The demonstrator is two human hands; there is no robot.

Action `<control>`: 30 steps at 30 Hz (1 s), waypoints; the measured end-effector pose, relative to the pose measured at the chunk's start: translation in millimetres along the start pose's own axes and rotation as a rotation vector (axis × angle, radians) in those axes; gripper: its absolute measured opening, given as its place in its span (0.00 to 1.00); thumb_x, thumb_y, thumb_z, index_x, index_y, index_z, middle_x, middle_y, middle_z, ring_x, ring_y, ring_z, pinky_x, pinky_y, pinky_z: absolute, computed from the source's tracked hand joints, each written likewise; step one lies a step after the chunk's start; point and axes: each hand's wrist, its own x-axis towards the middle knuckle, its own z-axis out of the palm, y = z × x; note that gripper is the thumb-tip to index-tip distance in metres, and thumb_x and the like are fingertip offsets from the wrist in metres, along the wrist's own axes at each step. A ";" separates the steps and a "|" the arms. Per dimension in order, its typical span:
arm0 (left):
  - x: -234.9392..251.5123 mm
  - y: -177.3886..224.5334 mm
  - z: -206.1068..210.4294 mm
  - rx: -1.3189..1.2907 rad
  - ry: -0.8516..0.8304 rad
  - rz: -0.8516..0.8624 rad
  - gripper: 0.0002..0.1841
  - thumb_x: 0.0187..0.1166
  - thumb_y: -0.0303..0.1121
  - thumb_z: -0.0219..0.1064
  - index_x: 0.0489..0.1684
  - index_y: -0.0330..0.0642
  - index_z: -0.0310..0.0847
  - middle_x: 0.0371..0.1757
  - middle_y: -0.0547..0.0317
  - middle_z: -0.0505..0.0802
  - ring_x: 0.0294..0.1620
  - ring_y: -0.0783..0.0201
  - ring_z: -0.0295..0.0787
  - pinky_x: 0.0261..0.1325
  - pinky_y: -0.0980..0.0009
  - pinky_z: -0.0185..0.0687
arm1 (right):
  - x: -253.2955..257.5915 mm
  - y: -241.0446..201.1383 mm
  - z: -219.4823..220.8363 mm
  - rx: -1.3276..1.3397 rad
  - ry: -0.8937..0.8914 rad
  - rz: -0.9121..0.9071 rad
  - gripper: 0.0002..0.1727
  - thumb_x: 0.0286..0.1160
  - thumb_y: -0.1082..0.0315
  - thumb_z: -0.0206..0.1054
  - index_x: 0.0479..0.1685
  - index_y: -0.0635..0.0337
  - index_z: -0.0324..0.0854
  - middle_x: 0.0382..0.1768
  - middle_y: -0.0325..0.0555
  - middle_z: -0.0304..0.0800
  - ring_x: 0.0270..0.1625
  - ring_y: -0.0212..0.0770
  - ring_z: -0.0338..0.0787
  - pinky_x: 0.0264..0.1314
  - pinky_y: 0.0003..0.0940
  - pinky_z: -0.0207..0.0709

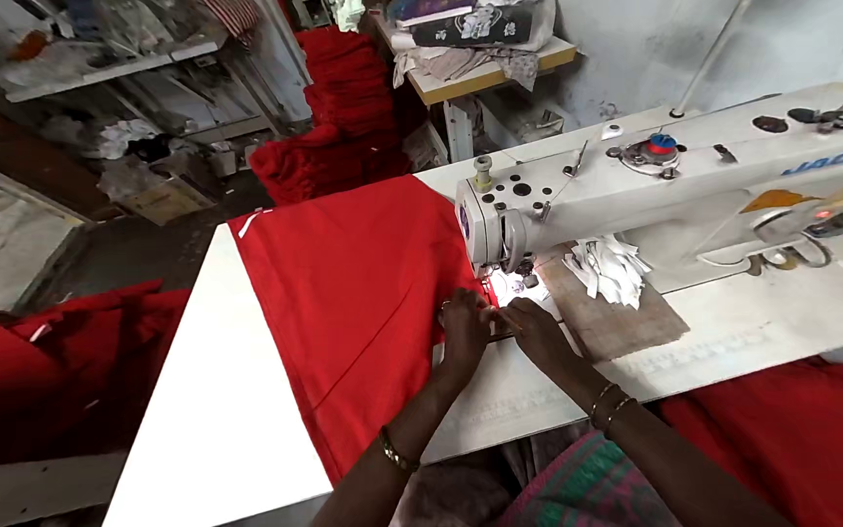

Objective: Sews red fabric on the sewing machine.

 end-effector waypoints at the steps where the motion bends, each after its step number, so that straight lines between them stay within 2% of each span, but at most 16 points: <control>1: -5.6 -6.8 6.8 0.047 0.045 0.100 0.07 0.78 0.23 0.68 0.43 0.28 0.90 0.52 0.35 0.91 0.59 0.34 0.86 0.63 0.35 0.75 | 0.4 -1.9 0.7 -0.039 -0.008 -0.008 0.07 0.63 0.86 0.70 0.38 0.73 0.91 0.34 0.60 0.89 0.40 0.58 0.93 0.44 0.47 0.88; 3: -11.5 -20.9 17.3 0.178 0.116 0.301 0.10 0.72 0.16 0.67 0.45 0.31 0.93 0.53 0.38 0.93 0.61 0.33 0.87 0.62 0.37 0.79 | 4.2 -6.3 1.3 -0.078 -0.030 0.020 0.09 0.62 0.87 0.70 0.40 0.75 0.91 0.36 0.62 0.89 0.41 0.59 0.93 0.44 0.47 0.88; 6: -3.8 -24.4 10.3 0.224 0.053 0.309 0.14 0.73 0.15 0.65 0.51 0.34 0.93 0.60 0.41 0.92 0.69 0.33 0.82 0.68 0.39 0.77 | 12.5 -8.1 7.6 -0.080 -0.023 0.101 0.07 0.67 0.86 0.69 0.40 0.76 0.90 0.36 0.63 0.88 0.41 0.60 0.92 0.44 0.48 0.87; 9: 16.1 -25.5 4.8 0.194 0.097 0.330 0.13 0.70 0.14 0.65 0.46 0.32 0.93 0.57 0.39 0.93 0.65 0.32 0.85 0.65 0.39 0.79 | 25.9 -9.7 10.1 -0.014 -0.009 0.240 0.07 0.76 0.80 0.67 0.42 0.74 0.90 0.37 0.65 0.88 0.40 0.62 0.92 0.45 0.55 0.86; 11: 26.7 -26.4 -0.6 0.187 0.090 0.360 0.12 0.71 0.15 0.64 0.44 0.31 0.94 0.52 0.37 0.93 0.60 0.32 0.86 0.62 0.40 0.80 | 29.2 -9.7 10.4 0.031 0.019 0.292 0.07 0.77 0.77 0.68 0.41 0.73 0.91 0.37 0.65 0.89 0.39 0.62 0.91 0.45 0.57 0.84; 13: 38.5 -30.2 -16.0 0.176 -0.034 0.435 0.11 0.72 0.15 0.63 0.43 0.27 0.92 0.51 0.34 0.92 0.59 0.31 0.86 0.63 0.39 0.79 | 28.9 -10.0 11.6 0.047 0.043 0.320 0.06 0.76 0.76 0.70 0.41 0.72 0.91 0.38 0.64 0.89 0.40 0.62 0.91 0.47 0.56 0.84; 15: 56.6 -38.5 -39.9 0.215 -0.207 0.582 0.11 0.73 0.14 0.65 0.45 0.30 0.93 0.53 0.34 0.92 0.63 0.33 0.86 0.68 0.39 0.77 | 29.7 -8.9 12.9 0.057 0.057 0.334 0.06 0.76 0.76 0.71 0.42 0.72 0.91 0.39 0.64 0.90 0.42 0.62 0.91 0.48 0.57 0.84; 16: 66.2 -42.7 -53.0 0.264 -0.280 0.672 0.14 0.72 0.13 0.65 0.48 0.34 0.94 0.56 0.38 0.93 0.68 0.34 0.84 0.71 0.37 0.74 | 30.5 -8.2 13.4 0.060 0.058 0.343 0.07 0.76 0.76 0.71 0.42 0.72 0.91 0.40 0.65 0.91 0.42 0.62 0.91 0.49 0.57 0.84; 18: 80.5 -51.7 -72.0 0.378 -0.392 0.806 0.21 0.71 0.14 0.68 0.57 0.45 0.93 0.66 0.45 0.91 0.79 0.36 0.76 0.82 0.34 0.62 | 32.9 -7.5 14.4 0.074 0.056 0.385 0.07 0.75 0.76 0.71 0.42 0.71 0.92 0.40 0.65 0.91 0.43 0.62 0.92 0.49 0.57 0.84; 19: 83.2 -57.4 -74.0 0.409 -0.409 0.854 0.22 0.70 0.16 0.70 0.62 0.48 0.92 0.69 0.46 0.90 0.81 0.36 0.75 0.83 0.33 0.59 | 34.1 -6.6 14.8 0.083 0.062 0.402 0.06 0.75 0.76 0.72 0.42 0.71 0.92 0.39 0.65 0.92 0.42 0.62 0.92 0.49 0.57 0.84; 20: 81.0 -63.0 -70.5 0.420 -0.400 0.877 0.23 0.70 0.21 0.71 0.64 0.49 0.90 0.68 0.46 0.89 0.78 0.38 0.78 0.82 0.34 0.62 | 33.8 -5.3 14.2 0.099 0.063 0.413 0.06 0.74 0.75 0.72 0.42 0.71 0.92 0.39 0.64 0.92 0.42 0.61 0.93 0.49 0.56 0.84; 22: 61.7 -68.7 -53.8 0.378 -0.391 0.753 0.22 0.71 0.27 0.71 0.66 0.48 0.88 0.65 0.41 0.88 0.72 0.37 0.79 0.75 0.35 0.67 | 30.9 -2.1 11.0 0.142 0.068 0.412 0.05 0.72 0.75 0.75 0.41 0.69 0.92 0.37 0.62 0.92 0.40 0.58 0.93 0.48 0.54 0.84; 24: 36.1 -54.3 -39.5 0.363 -0.403 0.495 0.21 0.78 0.31 0.66 0.72 0.47 0.85 0.68 0.36 0.86 0.75 0.33 0.75 0.73 0.33 0.65 | 30.5 1.0 8.1 0.168 0.073 0.381 0.04 0.68 0.76 0.77 0.38 0.68 0.93 0.36 0.60 0.93 0.39 0.55 0.93 0.48 0.51 0.85; 25: 25.2 -44.4 -33.3 0.373 -0.386 0.392 0.21 0.81 0.33 0.63 0.74 0.48 0.83 0.68 0.38 0.86 0.75 0.34 0.75 0.72 0.35 0.66 | 29.7 2.1 8.0 0.171 0.071 0.366 0.05 0.68 0.76 0.77 0.39 0.68 0.93 0.36 0.60 0.93 0.39 0.55 0.93 0.48 0.51 0.85; 27: 7.8 -32.8 -20.0 0.370 -0.290 0.282 0.20 0.82 0.35 0.62 0.72 0.48 0.84 0.65 0.41 0.88 0.71 0.37 0.78 0.67 0.38 0.71 | 24.5 3.3 10.7 0.146 0.071 0.331 0.05 0.70 0.75 0.76 0.41 0.67 0.93 0.37 0.60 0.93 0.38 0.55 0.93 0.47 0.51 0.85; 30: 1.4 -27.9 -7.8 0.346 -0.160 0.234 0.19 0.84 0.35 0.60 0.71 0.49 0.86 0.60 0.45 0.89 0.66 0.40 0.81 0.63 0.42 0.74 | 20.5 3.0 12.7 0.075 0.054 0.295 0.07 0.75 0.72 0.73 0.46 0.66 0.92 0.40 0.60 0.92 0.41 0.57 0.92 0.48 0.55 0.85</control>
